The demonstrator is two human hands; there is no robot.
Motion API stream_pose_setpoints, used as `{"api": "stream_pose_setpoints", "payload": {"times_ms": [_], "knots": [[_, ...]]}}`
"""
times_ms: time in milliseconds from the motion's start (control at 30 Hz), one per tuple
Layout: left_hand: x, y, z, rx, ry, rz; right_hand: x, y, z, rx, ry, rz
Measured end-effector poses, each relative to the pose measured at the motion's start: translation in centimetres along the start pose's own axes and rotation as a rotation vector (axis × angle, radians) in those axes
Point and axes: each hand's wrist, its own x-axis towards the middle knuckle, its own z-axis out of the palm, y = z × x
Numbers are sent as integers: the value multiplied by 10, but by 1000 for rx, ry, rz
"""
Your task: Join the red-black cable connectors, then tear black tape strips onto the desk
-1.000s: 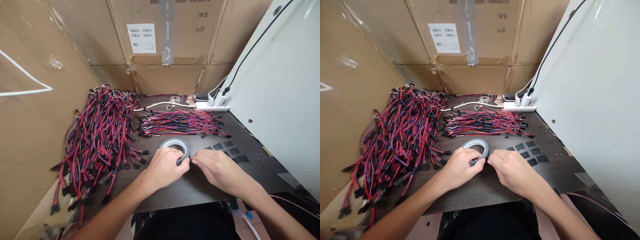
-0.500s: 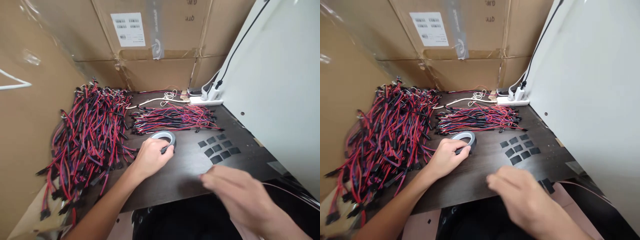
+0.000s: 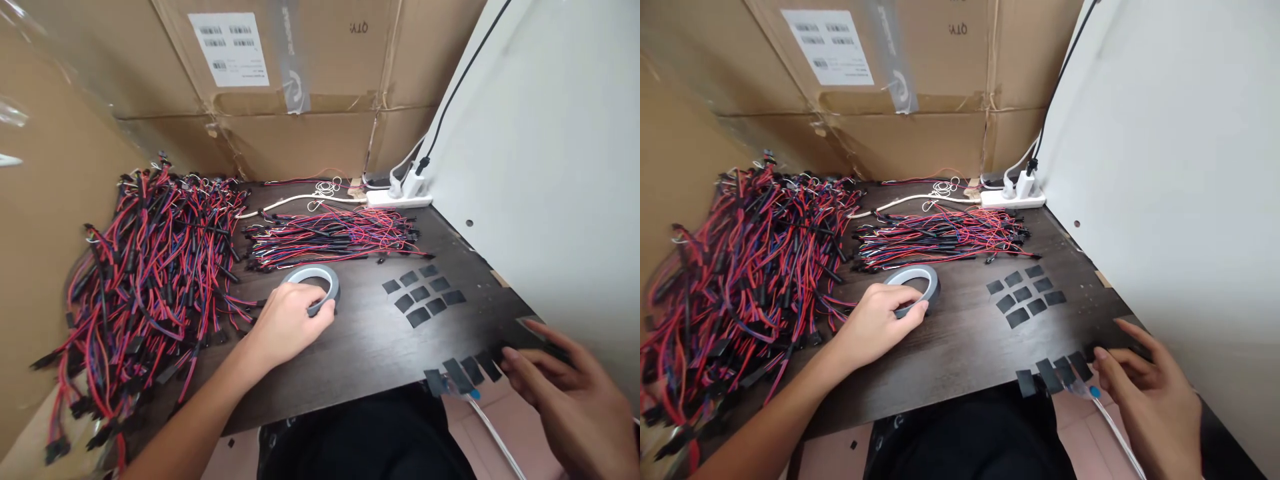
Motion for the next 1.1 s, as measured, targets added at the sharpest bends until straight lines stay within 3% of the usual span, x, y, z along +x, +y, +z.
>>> {"api": "stream_pose_setpoints", "payload": {"times_ms": [267, 567, 633, 700, 767, 833, 967, 1100], "knots": [[0, 2, -2, 38, -49, -17, 0, 6, 3, 192, -58, 87], [1, 5, -3, -14, -22, 4, 19, 13, -10, 76, -212, 110], [0, 7, -7, -106, -6, -10, 25, 10, -19, -116, -242, -47], [-2, 10, -10, -240, -4, -27, 21, -1, -21, -331, -185, -302], [-4, 13, -12, -385, -31, -35, 9, -20, -12, -422, -32, -555], [-5, 14, -11, -490, -61, -28, -10, -44, 11, -333, 39, -732], [-6, 16, -5, -570, -85, 4, -38, -85, 74, -98, -264, -1034], [-5, 18, -4, -624, -97, 20, -40, -98, 107, -68, -358, -1026]]}}
